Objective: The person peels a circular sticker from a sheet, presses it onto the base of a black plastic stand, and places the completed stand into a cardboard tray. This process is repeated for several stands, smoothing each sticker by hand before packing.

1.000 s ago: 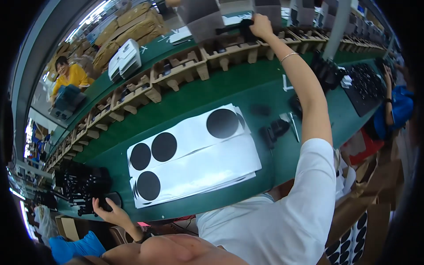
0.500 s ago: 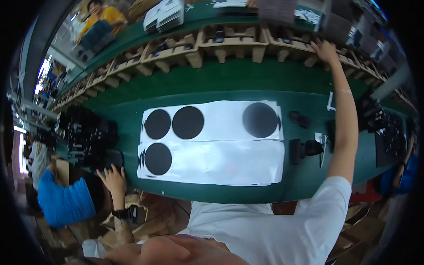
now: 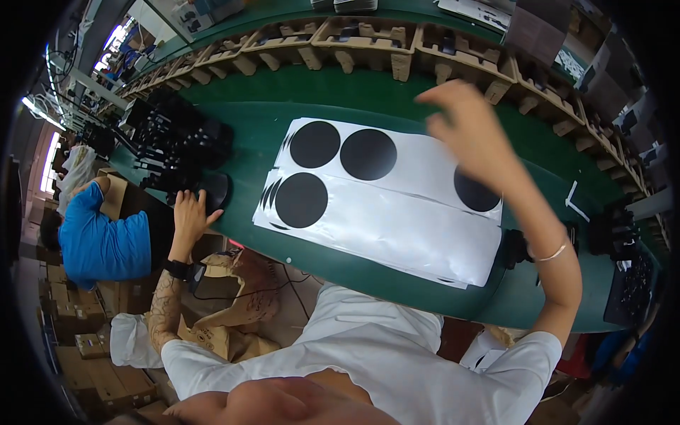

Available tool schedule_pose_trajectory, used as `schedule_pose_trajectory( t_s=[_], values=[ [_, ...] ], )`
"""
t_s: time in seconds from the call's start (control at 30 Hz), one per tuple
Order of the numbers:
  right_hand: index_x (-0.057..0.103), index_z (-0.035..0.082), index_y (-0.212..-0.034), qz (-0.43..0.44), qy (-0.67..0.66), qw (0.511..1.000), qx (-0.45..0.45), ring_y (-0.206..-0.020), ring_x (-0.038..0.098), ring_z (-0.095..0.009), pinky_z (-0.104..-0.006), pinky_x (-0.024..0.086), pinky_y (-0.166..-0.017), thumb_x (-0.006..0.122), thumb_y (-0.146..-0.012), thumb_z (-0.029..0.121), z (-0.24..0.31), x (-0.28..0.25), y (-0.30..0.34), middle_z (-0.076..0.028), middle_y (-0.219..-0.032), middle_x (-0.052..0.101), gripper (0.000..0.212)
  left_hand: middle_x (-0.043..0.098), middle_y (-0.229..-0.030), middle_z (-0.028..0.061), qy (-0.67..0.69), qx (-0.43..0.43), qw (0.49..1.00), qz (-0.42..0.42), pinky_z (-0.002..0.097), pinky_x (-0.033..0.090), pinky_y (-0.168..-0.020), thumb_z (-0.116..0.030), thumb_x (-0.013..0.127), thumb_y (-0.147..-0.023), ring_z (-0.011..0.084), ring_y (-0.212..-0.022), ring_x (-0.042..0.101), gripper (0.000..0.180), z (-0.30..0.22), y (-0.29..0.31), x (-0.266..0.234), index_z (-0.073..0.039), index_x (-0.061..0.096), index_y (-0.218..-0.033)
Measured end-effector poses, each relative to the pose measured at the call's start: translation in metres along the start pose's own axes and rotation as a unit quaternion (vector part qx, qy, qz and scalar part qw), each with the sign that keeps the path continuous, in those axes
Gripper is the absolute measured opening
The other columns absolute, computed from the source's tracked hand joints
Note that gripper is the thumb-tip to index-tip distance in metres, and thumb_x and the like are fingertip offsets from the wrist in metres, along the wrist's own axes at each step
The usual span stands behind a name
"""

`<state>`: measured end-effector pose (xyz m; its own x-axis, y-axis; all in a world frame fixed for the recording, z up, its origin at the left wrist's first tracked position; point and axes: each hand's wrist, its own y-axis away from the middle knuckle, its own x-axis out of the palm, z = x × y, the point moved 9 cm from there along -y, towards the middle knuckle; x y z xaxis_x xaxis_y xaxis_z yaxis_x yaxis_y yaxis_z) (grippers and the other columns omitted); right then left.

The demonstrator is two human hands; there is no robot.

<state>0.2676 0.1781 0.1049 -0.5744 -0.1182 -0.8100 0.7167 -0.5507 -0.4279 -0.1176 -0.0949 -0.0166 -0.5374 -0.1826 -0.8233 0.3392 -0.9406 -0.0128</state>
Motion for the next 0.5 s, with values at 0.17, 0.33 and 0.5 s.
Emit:
schedule_pose_trajectory(
  t_s=[0.17, 0.33, 0.5],
  values=[
    [0.058, -0.001, -0.107, 0.15, -0.137, 0.973, -0.105, -0.099, 0.05, -0.03, -0.0402, 0.043, -0.086, 0.055, -0.072, -0.001, 0.112, 0.137, 0.018, -0.014, -0.101, 0.053, 0.035, 0.059, -0.06, 0.01, 0.04, 0.011, 0.999, 0.003, 0.0345, 0.038, -0.077, -0.057, 0.059, -0.075, 0.0259, -0.062, 0.057, 0.078, -0.029, -0.017, -0.048, 0.001, 0.046, -0.125],
    [0.057, -0.002, -0.109, 0.119, -0.039, 0.987, -0.097, -0.095, 0.048, -0.029, -0.0378, 0.043, -0.082, 0.056, -0.069, -0.001, 0.146, 0.192, 0.006, -0.012, -0.099, 0.049, 0.04, 0.059, -0.057, 0.0011, 0.049, 0.118, 0.992, -0.013, 0.0331, 0.039, -0.073, -0.039, 0.069, -0.073, 0.0208, -0.053, 0.056, 0.072, -0.065, -0.027, -0.107, -0.021, 0.04, -0.136],
    [0.057, -0.003, -0.107, 0.064, -0.043, 0.991, -0.109, -0.097, 0.046, -0.03, -0.037, 0.043, -0.08, 0.056, -0.067, -0.002, 0.158, 0.192, 0.009, -0.013, -0.103, 0.047, 0.04, 0.056, -0.055, -0.0005, 0.026, 0.233, 0.969, -0.072, 0.033, 0.04, -0.074, -0.022, 0.068, -0.073, 0.02, -0.052, 0.056, 0.074, -0.097, -0.032, -0.115, -0.028, 0.036, -0.139]
  ],
)
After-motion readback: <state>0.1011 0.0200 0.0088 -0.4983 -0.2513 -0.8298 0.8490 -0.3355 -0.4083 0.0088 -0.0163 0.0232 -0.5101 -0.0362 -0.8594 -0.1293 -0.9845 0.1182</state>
